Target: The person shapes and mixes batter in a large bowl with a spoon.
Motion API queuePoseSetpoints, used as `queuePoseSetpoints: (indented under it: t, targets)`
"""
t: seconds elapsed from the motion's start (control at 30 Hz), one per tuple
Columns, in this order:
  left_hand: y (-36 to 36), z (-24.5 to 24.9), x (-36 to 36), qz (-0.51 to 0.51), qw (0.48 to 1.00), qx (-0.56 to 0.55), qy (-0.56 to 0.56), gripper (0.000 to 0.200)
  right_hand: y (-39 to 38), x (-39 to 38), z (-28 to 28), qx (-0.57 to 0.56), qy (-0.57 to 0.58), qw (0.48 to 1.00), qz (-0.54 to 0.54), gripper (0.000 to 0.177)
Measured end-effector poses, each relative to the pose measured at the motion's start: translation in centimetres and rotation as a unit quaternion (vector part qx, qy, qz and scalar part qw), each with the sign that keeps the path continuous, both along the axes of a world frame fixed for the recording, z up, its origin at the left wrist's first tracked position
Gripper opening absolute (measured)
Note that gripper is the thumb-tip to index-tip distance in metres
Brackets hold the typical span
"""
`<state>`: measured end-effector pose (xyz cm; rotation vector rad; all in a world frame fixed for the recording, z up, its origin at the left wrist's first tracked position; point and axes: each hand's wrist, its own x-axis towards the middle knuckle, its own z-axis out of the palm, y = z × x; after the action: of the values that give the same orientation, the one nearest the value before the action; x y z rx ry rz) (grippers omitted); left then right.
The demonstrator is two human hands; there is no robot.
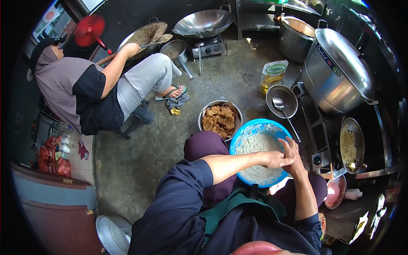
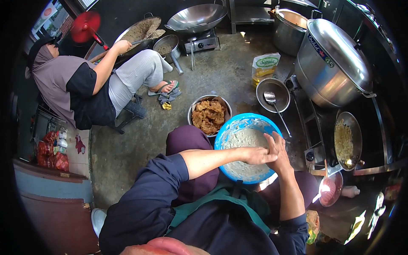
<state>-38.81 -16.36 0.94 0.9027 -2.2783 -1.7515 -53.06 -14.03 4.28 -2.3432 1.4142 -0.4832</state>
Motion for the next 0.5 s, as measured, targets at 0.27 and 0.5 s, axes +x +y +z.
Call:
queuePoseSetpoints:
  t: [0.27, 0.5]
  targets:
    - [0.6, 4.0, 1.2, -0.067, 0.995, -0.015, -0.071, 0.053, 0.2, -0.1, 0.0, 0.091, 0.012, 0.996, -0.013, 0.067]
    - [1.0, 3.2, 1.3, -0.007, 0.977, -0.197, -0.077, 0.022, -0.3, 0.4, -0.4, 0.096, 0.015, 0.995, -0.015, 0.066]
